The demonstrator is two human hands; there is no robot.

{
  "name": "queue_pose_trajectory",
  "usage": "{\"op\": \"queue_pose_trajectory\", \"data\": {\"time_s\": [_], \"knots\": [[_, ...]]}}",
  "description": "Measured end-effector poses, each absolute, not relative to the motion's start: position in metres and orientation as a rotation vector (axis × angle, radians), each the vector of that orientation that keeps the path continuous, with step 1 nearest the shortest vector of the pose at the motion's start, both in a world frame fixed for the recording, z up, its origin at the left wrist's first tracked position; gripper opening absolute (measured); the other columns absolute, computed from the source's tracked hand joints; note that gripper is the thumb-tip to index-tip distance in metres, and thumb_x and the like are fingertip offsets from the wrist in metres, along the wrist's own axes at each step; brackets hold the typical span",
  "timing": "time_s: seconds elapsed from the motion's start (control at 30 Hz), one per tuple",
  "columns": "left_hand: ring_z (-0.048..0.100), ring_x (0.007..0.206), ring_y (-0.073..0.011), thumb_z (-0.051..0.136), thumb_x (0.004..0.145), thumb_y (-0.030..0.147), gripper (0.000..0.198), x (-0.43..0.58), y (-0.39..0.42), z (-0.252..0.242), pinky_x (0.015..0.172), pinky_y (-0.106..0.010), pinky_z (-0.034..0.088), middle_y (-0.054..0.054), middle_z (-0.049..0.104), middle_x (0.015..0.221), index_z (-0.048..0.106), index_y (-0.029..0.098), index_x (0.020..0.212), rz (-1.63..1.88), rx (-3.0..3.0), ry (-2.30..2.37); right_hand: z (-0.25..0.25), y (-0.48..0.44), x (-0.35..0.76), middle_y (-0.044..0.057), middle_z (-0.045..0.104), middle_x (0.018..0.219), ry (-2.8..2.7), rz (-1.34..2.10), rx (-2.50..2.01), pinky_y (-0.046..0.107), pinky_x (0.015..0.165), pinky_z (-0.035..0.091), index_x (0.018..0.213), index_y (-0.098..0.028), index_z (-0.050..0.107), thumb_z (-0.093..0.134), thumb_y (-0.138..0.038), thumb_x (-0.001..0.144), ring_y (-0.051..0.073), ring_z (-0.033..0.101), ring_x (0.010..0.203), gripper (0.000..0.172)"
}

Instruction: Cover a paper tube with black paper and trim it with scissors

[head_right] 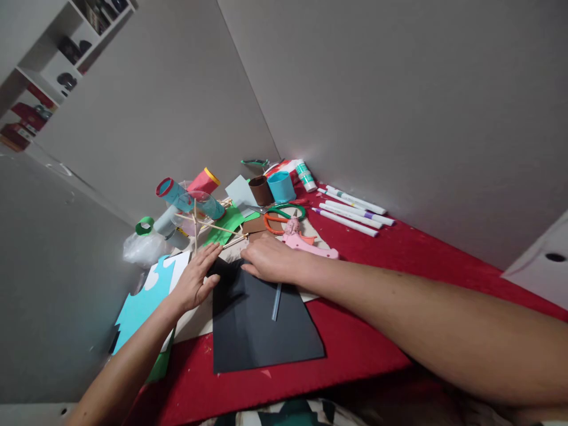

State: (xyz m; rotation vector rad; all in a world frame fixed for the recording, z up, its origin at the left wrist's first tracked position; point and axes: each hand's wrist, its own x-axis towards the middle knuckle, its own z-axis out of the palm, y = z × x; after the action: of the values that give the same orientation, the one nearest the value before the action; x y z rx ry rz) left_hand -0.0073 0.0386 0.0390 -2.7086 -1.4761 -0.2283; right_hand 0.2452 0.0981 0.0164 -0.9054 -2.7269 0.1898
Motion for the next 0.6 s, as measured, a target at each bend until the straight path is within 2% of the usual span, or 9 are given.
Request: {"op": "queue_pose_trajectory", "data": {"time_s": [0.17, 0.3, 0.37, 0.5, 0.6], "knots": [[0.029, 0.152, -0.0315, 0.026, 0.099, 0.069, 0.078, -0.007, 0.04, 0.048, 0.123, -0.056, 0.02, -0.016, 0.031, 0.165, 0.026, 0.021, 0.16, -0.255, -2.662, -1.513, 0.021, 0.096, 0.245, 0.008, 0.068, 0.116, -2.767, 0.194, -0.932, 0.044, 0.088, 0.057, 0.116, -0.016, 0.066, 0.063, -0.036, 0.099, 0.022, 0.068, 0.1, 0.026], [0.031, 0.151, -0.0322, 0.027, 0.096, 0.073, 0.082, -0.001, 0.043, 0.044, 0.123, -0.057, 0.018, -0.017, 0.037, 0.162, 0.029, 0.02, 0.159, -0.144, -2.7, -1.528, 0.022, 0.096, 0.244, 0.008, 0.068, 0.116, -2.786, 0.21, -0.933, 0.044, 0.088, 0.057, 0.117, -0.016, 0.066, 0.063, -0.035, 0.099, 0.022, 0.068, 0.1, 0.026], [0.029, 0.152, -0.0325, 0.027, 0.096, 0.073, 0.083, 0.0, 0.043, 0.043, 0.123, -0.058, 0.016, -0.017, 0.035, 0.163, 0.027, 0.021, 0.16, -0.155, -2.707, -1.521, 0.022, 0.095, 0.244, 0.008, 0.068, 0.117, -2.788, 0.214, -0.941, 0.044, 0.087, 0.058, 0.117, -0.016, 0.065, 0.063, -0.035, 0.099, 0.022, 0.068, 0.099, 0.026], [0.025, 0.153, -0.0327, 0.028, 0.098, 0.07, 0.078, -0.001, 0.03, 0.045, 0.122, -0.059, 0.016, -0.015, 0.027, 0.166, 0.016, 0.027, 0.162, -0.469, -2.666, -1.463, 0.023, 0.095, 0.246, 0.008, 0.068, 0.117, -2.782, 0.218, -0.937, 0.044, 0.087, 0.058, 0.118, -0.016, 0.065, 0.063, -0.036, 0.099, 0.022, 0.068, 0.1, 0.027], [0.031, 0.151, -0.0325, 0.032, 0.1, 0.064, 0.073, 0.004, 0.007, 0.044, 0.122, -0.055, 0.023, -0.016, 0.033, 0.164, 0.019, 0.027, 0.162, -0.77, -2.634, -1.303, 0.024, 0.097, 0.247, 0.008, 0.067, 0.119, -2.759, 0.225, -0.913, 0.044, 0.088, 0.057, 0.119, -0.017, 0.065, 0.063, -0.036, 0.099, 0.022, 0.067, 0.101, 0.028]]}}
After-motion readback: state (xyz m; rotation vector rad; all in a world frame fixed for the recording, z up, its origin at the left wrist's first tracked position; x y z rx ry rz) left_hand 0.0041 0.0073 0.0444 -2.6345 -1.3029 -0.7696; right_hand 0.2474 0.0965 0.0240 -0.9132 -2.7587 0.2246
